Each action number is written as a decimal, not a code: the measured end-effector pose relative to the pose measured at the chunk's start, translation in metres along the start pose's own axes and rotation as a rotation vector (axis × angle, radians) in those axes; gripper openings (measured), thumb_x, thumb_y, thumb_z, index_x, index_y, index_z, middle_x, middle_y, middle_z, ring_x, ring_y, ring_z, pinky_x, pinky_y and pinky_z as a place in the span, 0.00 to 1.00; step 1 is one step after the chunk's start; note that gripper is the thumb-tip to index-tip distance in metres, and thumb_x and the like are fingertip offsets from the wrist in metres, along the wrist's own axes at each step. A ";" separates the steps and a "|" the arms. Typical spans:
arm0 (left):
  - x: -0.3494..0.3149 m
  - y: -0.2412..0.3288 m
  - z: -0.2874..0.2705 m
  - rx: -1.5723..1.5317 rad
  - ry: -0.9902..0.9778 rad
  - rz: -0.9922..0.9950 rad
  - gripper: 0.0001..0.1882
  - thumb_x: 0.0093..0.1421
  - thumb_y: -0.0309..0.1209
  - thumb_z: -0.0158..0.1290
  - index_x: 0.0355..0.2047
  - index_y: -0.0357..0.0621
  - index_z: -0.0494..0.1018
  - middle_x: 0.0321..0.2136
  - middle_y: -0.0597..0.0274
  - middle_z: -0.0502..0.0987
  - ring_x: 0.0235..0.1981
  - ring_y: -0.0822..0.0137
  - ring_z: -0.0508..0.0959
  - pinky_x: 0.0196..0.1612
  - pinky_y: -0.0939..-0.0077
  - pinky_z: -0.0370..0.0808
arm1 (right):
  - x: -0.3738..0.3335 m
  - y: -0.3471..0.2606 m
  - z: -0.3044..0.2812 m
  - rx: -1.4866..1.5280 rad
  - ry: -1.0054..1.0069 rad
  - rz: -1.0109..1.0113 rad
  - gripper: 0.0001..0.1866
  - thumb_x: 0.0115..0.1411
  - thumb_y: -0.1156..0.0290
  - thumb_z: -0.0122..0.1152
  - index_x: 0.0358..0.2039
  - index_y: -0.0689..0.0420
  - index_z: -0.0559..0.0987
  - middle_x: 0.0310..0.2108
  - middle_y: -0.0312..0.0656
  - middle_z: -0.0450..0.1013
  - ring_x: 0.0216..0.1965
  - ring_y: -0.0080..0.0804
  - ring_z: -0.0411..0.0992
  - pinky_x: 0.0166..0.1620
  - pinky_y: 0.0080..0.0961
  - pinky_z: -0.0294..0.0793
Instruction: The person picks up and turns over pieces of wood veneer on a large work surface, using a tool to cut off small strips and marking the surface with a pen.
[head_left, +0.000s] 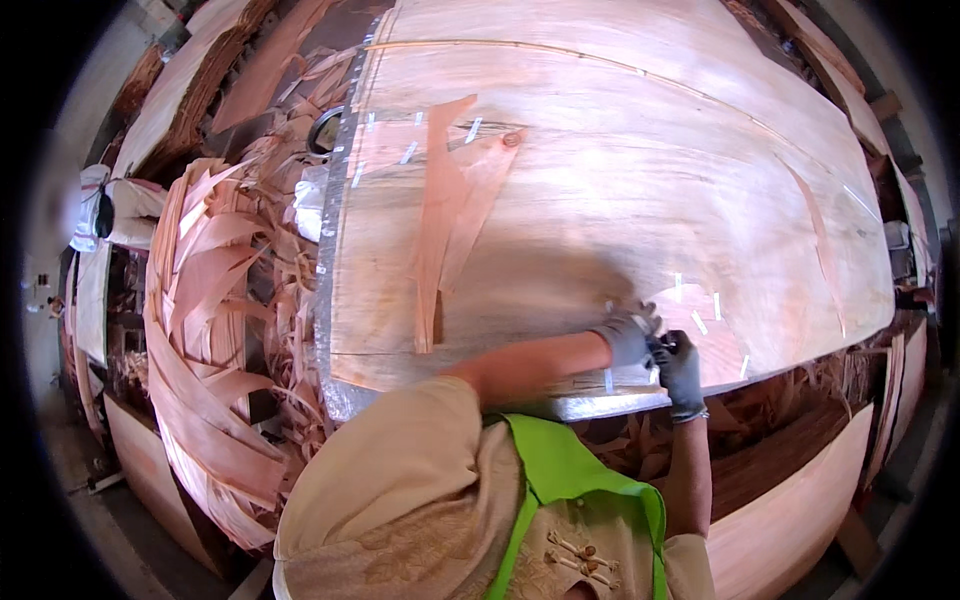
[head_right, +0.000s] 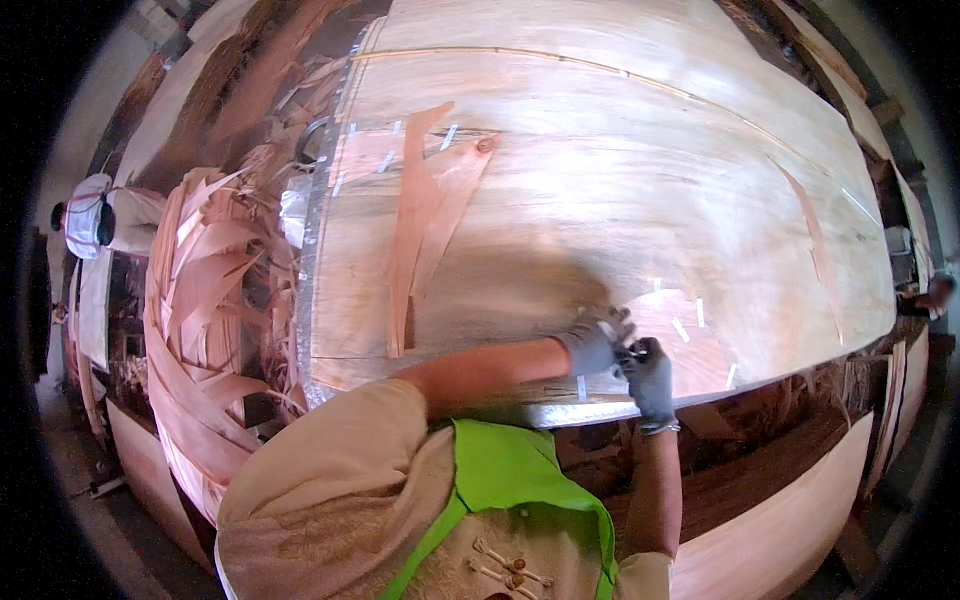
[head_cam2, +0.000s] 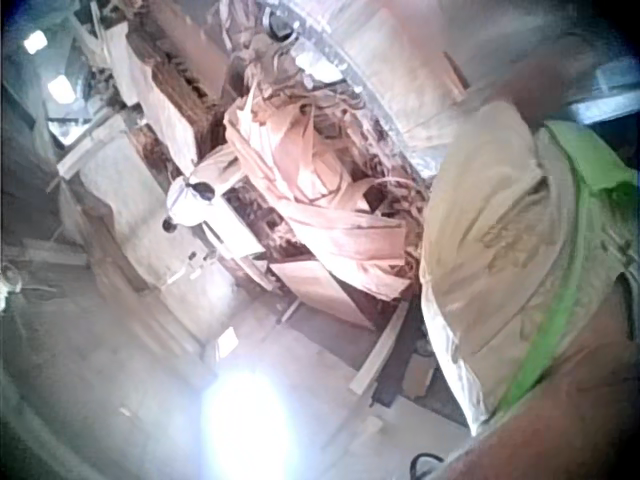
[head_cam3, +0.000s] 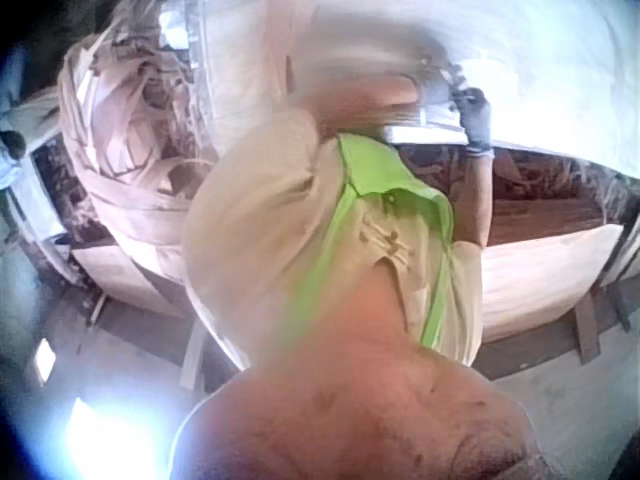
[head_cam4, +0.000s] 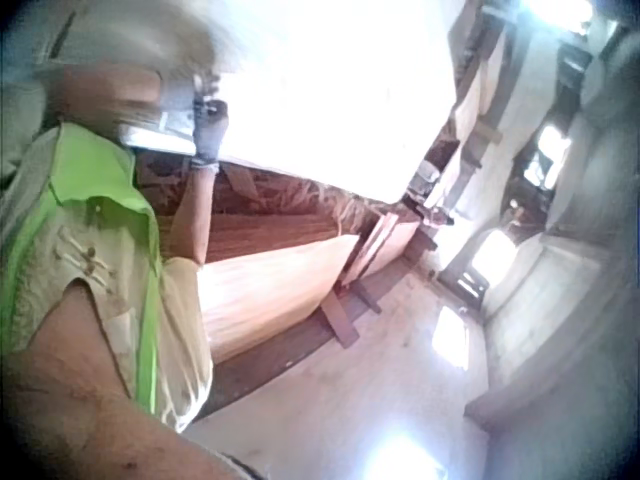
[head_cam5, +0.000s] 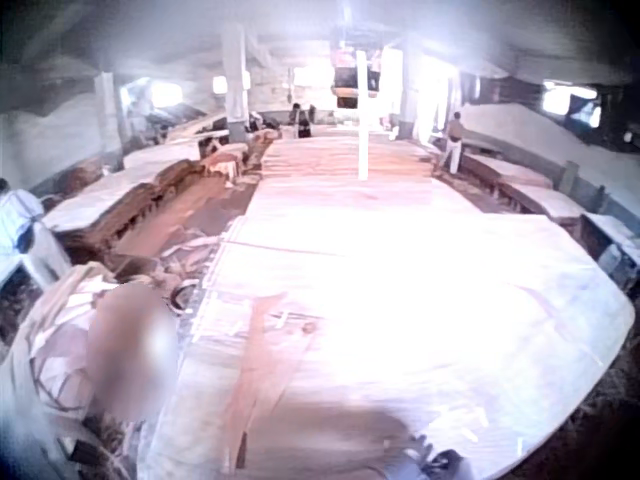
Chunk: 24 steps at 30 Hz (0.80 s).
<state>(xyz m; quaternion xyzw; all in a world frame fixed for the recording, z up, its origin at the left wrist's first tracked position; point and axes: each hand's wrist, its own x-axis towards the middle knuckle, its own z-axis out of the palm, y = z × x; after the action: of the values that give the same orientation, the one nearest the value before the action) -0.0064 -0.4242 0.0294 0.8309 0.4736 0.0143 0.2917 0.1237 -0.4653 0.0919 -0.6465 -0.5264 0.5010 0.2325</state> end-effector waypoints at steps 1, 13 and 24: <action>-0.005 -0.014 0.009 0.025 0.316 0.106 0.28 0.55 0.42 0.50 0.55 0.45 0.65 0.58 0.50 0.61 0.53 0.50 0.66 0.58 0.52 0.59 | -0.005 0.010 -0.004 -0.091 0.052 -0.057 0.19 0.56 0.62 0.65 0.37 0.65 0.72 0.24 0.42 0.74 0.25 0.21 0.72 0.27 0.20 0.71; -0.087 -0.303 -0.031 0.355 0.687 -0.593 0.29 0.52 0.44 0.51 0.51 0.40 0.67 0.51 0.48 0.68 0.52 0.51 0.68 0.54 0.61 0.65 | -0.098 0.098 -0.025 0.194 0.292 0.042 0.14 0.60 0.65 0.57 0.37 0.65 0.76 0.29 0.37 0.75 0.33 0.20 0.69 0.39 0.21 0.70; -0.049 -0.208 -0.068 0.258 1.008 -0.681 0.15 0.61 0.36 0.44 0.41 0.39 0.72 0.39 0.49 0.76 0.38 0.51 0.77 0.39 0.60 0.72 | -0.158 0.243 -0.115 0.387 0.468 0.218 0.13 0.59 0.64 0.56 0.35 0.62 0.76 0.30 0.46 0.76 0.32 0.29 0.71 0.39 0.28 0.72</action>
<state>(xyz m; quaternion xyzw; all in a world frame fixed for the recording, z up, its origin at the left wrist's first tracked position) -0.2161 -0.3522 -0.0058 0.5529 0.7895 0.2535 -0.0823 0.3445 -0.6653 -0.0010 -0.7405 -0.2812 0.4514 0.4109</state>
